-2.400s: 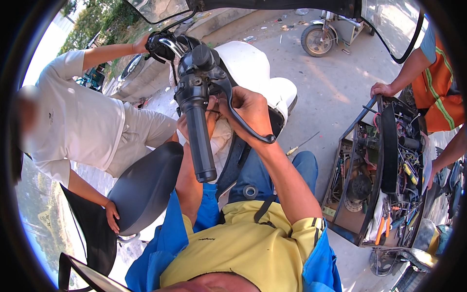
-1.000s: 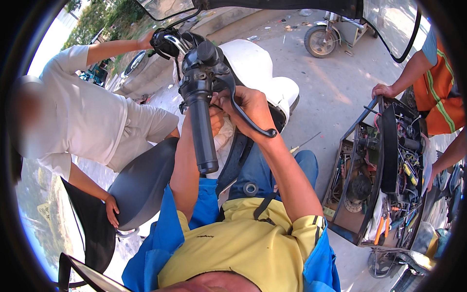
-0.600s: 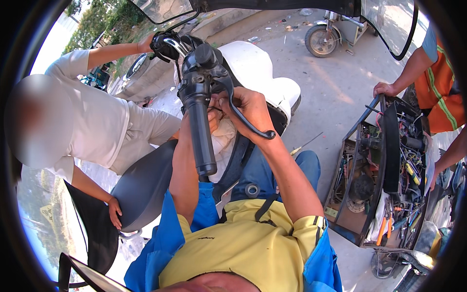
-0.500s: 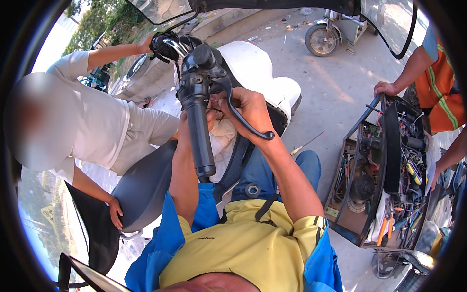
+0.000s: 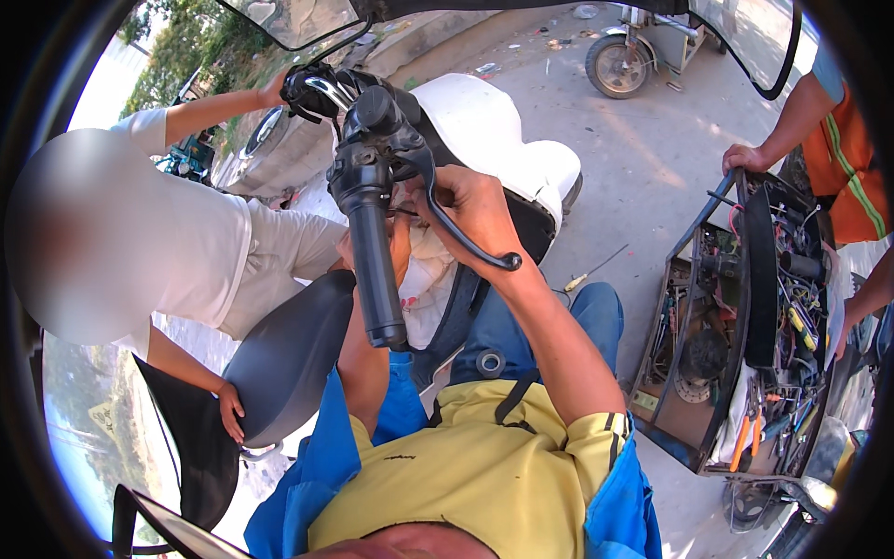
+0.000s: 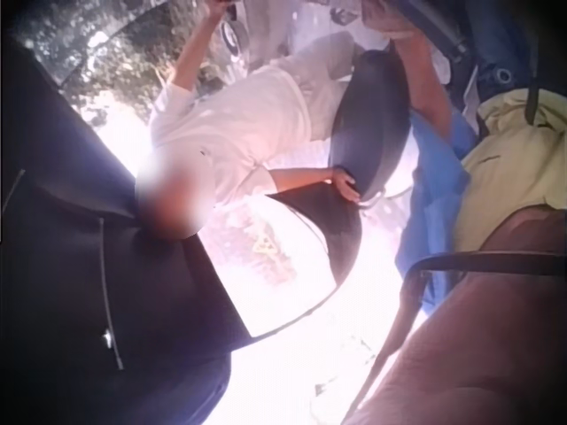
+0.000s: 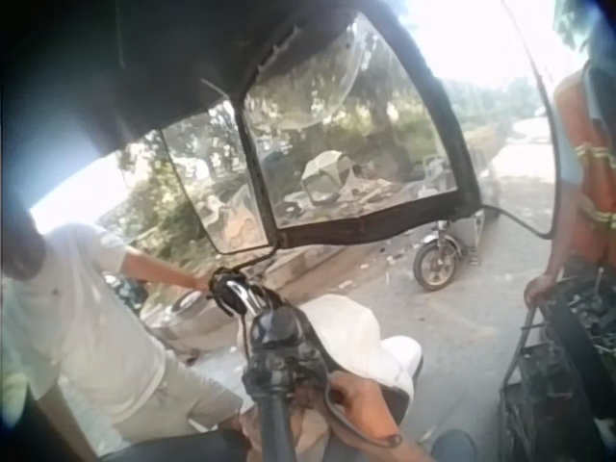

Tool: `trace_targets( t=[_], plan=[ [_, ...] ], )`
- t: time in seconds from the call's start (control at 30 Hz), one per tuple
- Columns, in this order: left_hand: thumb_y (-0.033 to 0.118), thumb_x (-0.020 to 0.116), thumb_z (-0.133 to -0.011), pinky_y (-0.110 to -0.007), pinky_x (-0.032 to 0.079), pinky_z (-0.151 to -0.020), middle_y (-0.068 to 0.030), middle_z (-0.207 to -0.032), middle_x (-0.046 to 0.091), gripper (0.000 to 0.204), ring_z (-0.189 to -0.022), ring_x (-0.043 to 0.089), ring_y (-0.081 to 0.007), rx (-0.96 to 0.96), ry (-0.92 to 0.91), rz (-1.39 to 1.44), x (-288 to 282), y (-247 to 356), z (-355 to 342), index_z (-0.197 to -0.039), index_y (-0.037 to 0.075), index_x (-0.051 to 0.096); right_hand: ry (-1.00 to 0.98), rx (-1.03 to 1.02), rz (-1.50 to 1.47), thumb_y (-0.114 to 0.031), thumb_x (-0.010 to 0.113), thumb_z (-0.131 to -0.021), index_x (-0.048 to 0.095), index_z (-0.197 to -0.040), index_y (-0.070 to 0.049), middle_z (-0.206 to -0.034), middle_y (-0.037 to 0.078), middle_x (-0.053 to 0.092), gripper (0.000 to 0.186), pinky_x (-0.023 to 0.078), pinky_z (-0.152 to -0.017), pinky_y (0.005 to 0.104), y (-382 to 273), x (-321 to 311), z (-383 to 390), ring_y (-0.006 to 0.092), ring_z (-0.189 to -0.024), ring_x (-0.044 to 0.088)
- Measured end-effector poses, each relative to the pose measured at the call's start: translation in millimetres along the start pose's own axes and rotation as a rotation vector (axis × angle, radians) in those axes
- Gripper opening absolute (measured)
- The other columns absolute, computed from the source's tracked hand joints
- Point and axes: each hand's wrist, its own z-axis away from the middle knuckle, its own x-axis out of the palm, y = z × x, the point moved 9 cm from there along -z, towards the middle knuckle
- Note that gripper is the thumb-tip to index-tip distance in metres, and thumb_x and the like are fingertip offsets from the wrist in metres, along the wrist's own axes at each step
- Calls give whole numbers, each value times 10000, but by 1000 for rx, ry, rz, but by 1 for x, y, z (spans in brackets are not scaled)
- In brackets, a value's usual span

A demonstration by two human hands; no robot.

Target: The person works on the right handlebar of a white motorcycle, repeatedly wrapping electrical tape around the grip area and adjusting the brake lever assembly. The person handles the handlebar grip, brake lever, and electrical tape while seated on the motorcycle.

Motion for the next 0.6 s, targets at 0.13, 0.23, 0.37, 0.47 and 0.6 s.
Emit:
trace_targets(
  t=[0.13, 0.23, 0.37, 0.47, 0.6],
  plan=[
    [144, 804, -837, -372, 519, -532, -108, -760, 697, 150, -578, 668, -277, -134, -15, 32, 9, -5, 0, -900, 47, 707, -12, -6, -21, -69, 710, -916, 757, -1047, 42, -859, 158, 770, 178, 580, -731, 311, -5, -2, 0, 198, -815, 770],
    [92, 776, -857, -366, 513, -517, -95, -747, 693, 89, -587, 668, -239, -137, -27, 32, 11, 3, -5, -910, 42, 724, -11, 3, 0, -66, 710, -914, 755, -1033, 40, -851, 171, 750, 166, 562, -695, 330, -2, 0, 0, 199, -765, 750],
    [6, 737, -873, -353, 483, -488, -83, -739, 684, 43, -587, 649, -190, -377, -19, 235, 22, -5, -5, -888, 8, 697, 4, -38, 95, -52, 698, -905, 746, -1004, 38, -822, 175, 699, 141, 531, -662, 363, 4, -1, -2, 241, -717, 713],
    [92, 663, -940, -328, 412, -455, -53, -674, 608, 95, -528, 558, -161, -1094, -95, 1496, 71, -45, 40, -921, -1, 652, -5, -139, 96, -40, 685, -900, 741, -998, 27, -822, 171, 672, 130, 531, -675, 371, -2, 1, -4, 279, -725, 704],
    [228, 541, -1013, -294, 319, -430, -6, -609, 481, 237, -470, 430, -127, -1601, -312, 2190, 96, -13, 53, -972, 6, 614, 5, -159, 113, -26, 672, -906, 736, -1000, 25, -859, 173, 678, 124, 547, -695, 374, -6, -3, -1, 288, -741, 710]
  ],
)
